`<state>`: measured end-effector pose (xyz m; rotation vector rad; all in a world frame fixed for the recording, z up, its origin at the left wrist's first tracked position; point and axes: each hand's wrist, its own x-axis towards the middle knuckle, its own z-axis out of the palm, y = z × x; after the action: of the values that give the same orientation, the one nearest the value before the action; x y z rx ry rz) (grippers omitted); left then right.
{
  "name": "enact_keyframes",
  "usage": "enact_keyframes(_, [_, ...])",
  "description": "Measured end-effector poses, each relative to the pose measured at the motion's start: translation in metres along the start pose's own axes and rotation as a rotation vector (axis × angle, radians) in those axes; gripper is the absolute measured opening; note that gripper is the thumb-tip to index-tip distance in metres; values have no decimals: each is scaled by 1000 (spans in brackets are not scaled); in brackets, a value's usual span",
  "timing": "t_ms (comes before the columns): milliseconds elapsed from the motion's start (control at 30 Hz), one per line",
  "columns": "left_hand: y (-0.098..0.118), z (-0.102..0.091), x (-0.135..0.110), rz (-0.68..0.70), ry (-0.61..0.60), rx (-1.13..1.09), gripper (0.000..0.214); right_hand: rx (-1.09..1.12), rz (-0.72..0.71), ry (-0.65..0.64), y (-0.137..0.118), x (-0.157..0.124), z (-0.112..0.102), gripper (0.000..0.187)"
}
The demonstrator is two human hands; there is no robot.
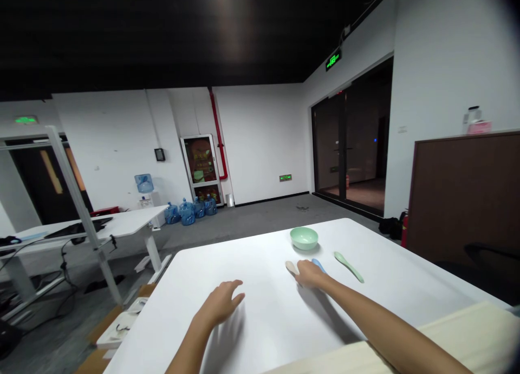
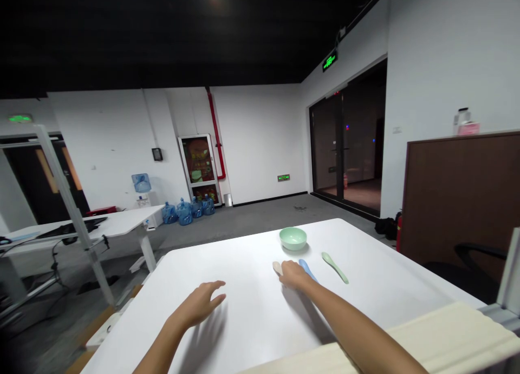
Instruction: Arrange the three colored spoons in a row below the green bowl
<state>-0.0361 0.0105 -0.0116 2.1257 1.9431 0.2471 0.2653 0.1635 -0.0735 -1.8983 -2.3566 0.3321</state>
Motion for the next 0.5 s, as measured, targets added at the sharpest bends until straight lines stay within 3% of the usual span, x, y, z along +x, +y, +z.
enact_keyframes(200, [-1,1,-1,5,9,-14,55,46,-10,95,3,9,-36,28])
enact_keyframes(367, [2,-1,-3,-7,5,-23,55,33,78,234,20,35,-63,32])
enact_keyframes(500, [4,-4,-5,-25,4,-27,54,33,171,260,39,59,-74,32])
